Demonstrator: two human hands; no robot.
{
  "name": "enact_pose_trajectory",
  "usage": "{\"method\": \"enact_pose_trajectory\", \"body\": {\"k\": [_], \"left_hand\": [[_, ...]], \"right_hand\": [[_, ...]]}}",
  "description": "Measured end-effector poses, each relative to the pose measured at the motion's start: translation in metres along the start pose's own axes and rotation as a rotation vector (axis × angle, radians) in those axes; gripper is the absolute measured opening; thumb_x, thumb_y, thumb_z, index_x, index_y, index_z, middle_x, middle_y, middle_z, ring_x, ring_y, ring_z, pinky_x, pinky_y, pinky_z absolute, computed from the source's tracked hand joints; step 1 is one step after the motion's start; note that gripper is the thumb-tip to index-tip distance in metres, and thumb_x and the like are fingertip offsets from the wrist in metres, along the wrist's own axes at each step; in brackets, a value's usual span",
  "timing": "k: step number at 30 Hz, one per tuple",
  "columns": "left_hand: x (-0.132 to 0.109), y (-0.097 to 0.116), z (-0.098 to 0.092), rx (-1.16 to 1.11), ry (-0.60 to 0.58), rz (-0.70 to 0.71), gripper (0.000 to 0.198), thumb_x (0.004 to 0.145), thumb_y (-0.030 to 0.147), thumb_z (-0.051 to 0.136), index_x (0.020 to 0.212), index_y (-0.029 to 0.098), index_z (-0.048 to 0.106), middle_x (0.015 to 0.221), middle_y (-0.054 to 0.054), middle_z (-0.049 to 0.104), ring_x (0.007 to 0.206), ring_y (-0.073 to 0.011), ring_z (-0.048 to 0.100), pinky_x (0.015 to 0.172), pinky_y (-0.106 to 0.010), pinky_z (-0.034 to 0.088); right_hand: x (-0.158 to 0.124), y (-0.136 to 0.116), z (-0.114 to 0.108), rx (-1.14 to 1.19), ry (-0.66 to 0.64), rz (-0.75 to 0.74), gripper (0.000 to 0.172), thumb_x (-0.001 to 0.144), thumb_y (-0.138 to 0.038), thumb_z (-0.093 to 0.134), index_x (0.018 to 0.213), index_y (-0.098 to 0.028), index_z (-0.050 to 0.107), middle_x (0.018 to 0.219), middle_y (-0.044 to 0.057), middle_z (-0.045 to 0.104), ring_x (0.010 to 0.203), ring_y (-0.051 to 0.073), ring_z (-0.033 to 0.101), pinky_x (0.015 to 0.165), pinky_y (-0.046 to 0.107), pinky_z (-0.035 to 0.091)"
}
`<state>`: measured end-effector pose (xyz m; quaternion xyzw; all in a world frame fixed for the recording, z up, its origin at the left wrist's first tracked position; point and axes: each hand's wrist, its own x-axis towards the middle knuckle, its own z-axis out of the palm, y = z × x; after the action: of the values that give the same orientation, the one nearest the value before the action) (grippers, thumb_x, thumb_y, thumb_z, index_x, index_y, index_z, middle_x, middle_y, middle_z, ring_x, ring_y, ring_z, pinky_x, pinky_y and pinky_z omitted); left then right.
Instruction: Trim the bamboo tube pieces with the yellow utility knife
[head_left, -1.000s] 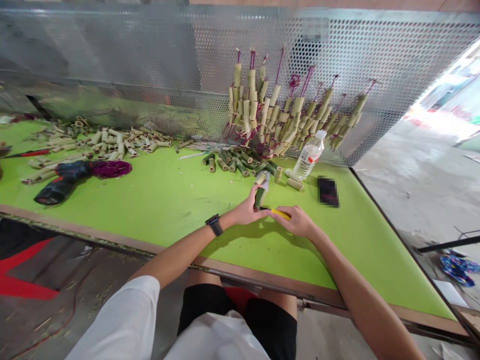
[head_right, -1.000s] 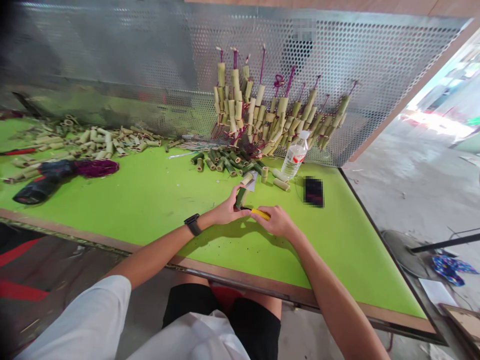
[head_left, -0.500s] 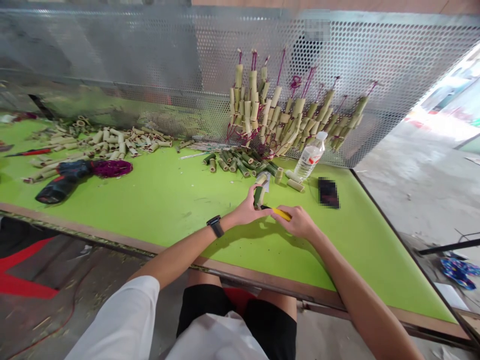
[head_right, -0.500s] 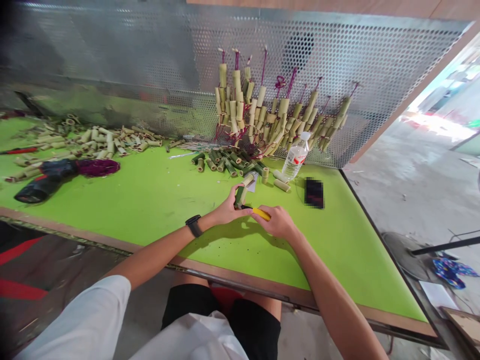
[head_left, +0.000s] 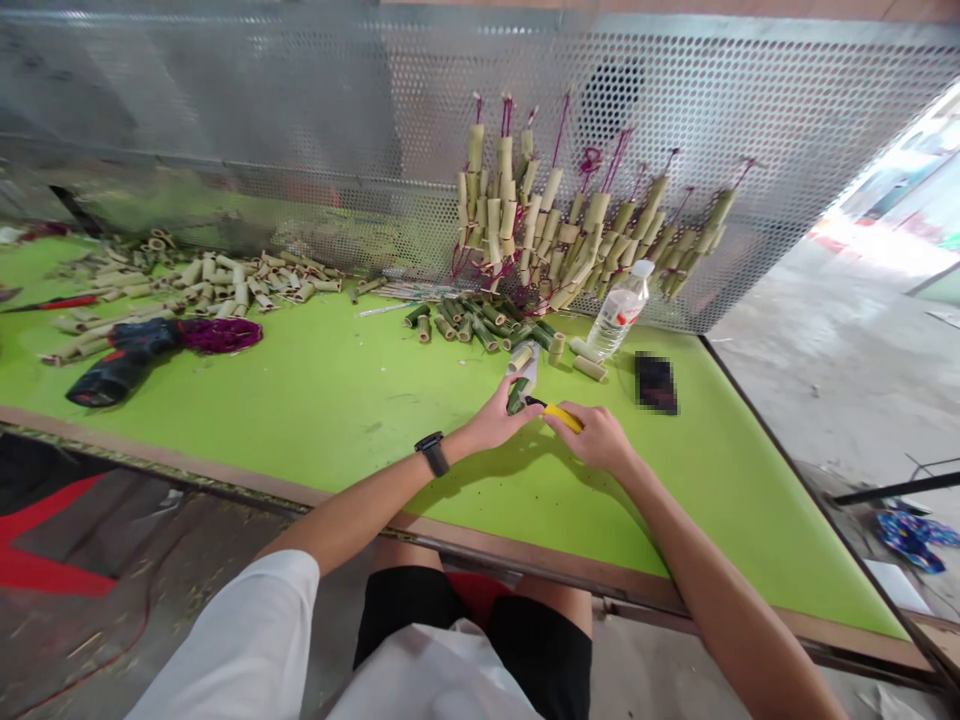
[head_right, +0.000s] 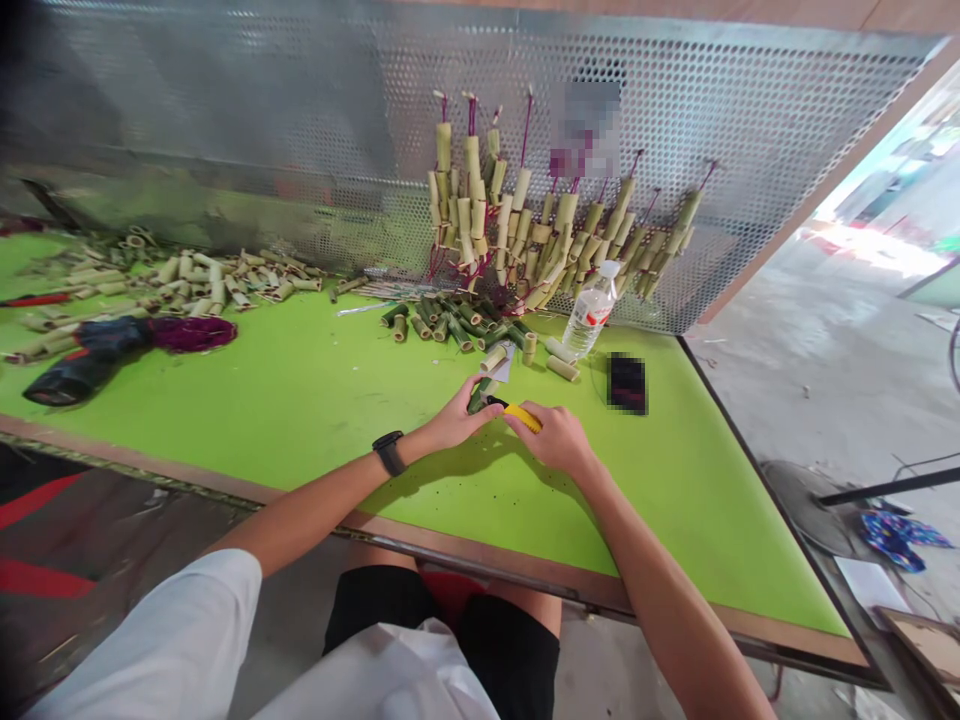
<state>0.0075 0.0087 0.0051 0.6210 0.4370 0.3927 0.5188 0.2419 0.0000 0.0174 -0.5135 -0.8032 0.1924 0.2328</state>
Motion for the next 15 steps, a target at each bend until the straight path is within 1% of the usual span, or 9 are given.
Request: {"method": "enact_pose_trajectory", "body": {"k": [2, 4, 6, 8, 13, 15], "left_hand": [[-0.0006, 0.001, 0.0004, -0.009, -0.04, -0.044, 0.091, 0.097, 0.056, 0.083, 0.165, 0.022, 0.032, 0.096, 0.0, 0.058, 0.081, -0.0154, 0.059, 0.076, -0.029, 0.053], [-0.0013, 0.0035, -0.0011, -0.009, -0.059, -0.056, 0.102, 0.093, 0.052, 0.088, 0.168, 0.022, 0.025, 0.094, 0.002, 0.055, 0.076, -0.0137, 0.056, 0.073, -0.029, 0.051], [-0.002, 0.0061, -0.0033, -0.016, -0.066, -0.045, 0.111, 0.088, 0.051, 0.093, 0.168, 0.023, 0.022, 0.091, 0.004, 0.052, 0.074, -0.013, 0.054, 0.071, -0.028, 0.05], [-0.0025, 0.0077, -0.0048, -0.036, -0.082, -0.032, 0.115, 0.084, 0.051, 0.096, 0.167, 0.024, 0.022, 0.089, 0.005, 0.051, 0.073, -0.0131, 0.054, 0.071, -0.029, 0.05], [-0.0024, 0.0067, -0.0043, -0.042, -0.102, -0.027, 0.109, 0.088, 0.048, 0.094, 0.167, 0.025, 0.022, 0.086, 0.006, 0.052, 0.071, -0.0136, 0.055, 0.068, -0.028, 0.05], [-0.0022, 0.0058, -0.0038, 0.004, -0.069, -0.028, 0.099, 0.091, 0.05, 0.091, 0.164, 0.025, 0.029, 0.091, 0.003, 0.057, 0.074, -0.0142, 0.057, 0.069, -0.028, 0.05]], "right_hand": [[-0.0001, 0.0007, -0.0007, 0.001, -0.019, -0.005, 0.056, 0.104, -0.071, 0.049, 0.081, -0.022, 0.065, 0.059, 0.001, 0.059, 0.05, 0.015, 0.046, 0.055, 0.031, 0.032], [-0.0006, 0.0022, -0.0013, 0.008, -0.061, -0.025, 0.057, 0.104, -0.07, 0.049, 0.078, -0.022, 0.064, 0.058, 0.0, 0.057, 0.051, 0.014, 0.044, 0.056, 0.031, 0.032], [-0.0012, 0.0038, -0.0016, 0.025, -0.106, -0.045, 0.057, 0.105, -0.069, 0.048, 0.079, -0.021, 0.065, 0.059, 0.0, 0.056, 0.052, 0.014, 0.044, 0.056, 0.031, 0.032], [-0.0016, 0.0052, -0.0017, 0.046, -0.126, -0.061, 0.058, 0.106, -0.068, 0.048, 0.08, -0.02, 0.067, 0.06, 0.0, 0.057, 0.052, 0.014, 0.044, 0.056, 0.031, 0.033], [-0.0007, 0.0059, -0.0011, 0.044, -0.12, -0.072, 0.058, 0.106, -0.069, 0.049, 0.079, -0.021, 0.067, 0.058, 0.0, 0.057, 0.052, 0.014, 0.046, 0.056, 0.03, 0.034], [0.0003, 0.0055, -0.0006, 0.013, -0.079, -0.049, 0.058, 0.106, -0.07, 0.049, 0.079, -0.022, 0.067, 0.058, 0.001, 0.059, 0.052, 0.015, 0.046, 0.055, 0.031, 0.033]]}}
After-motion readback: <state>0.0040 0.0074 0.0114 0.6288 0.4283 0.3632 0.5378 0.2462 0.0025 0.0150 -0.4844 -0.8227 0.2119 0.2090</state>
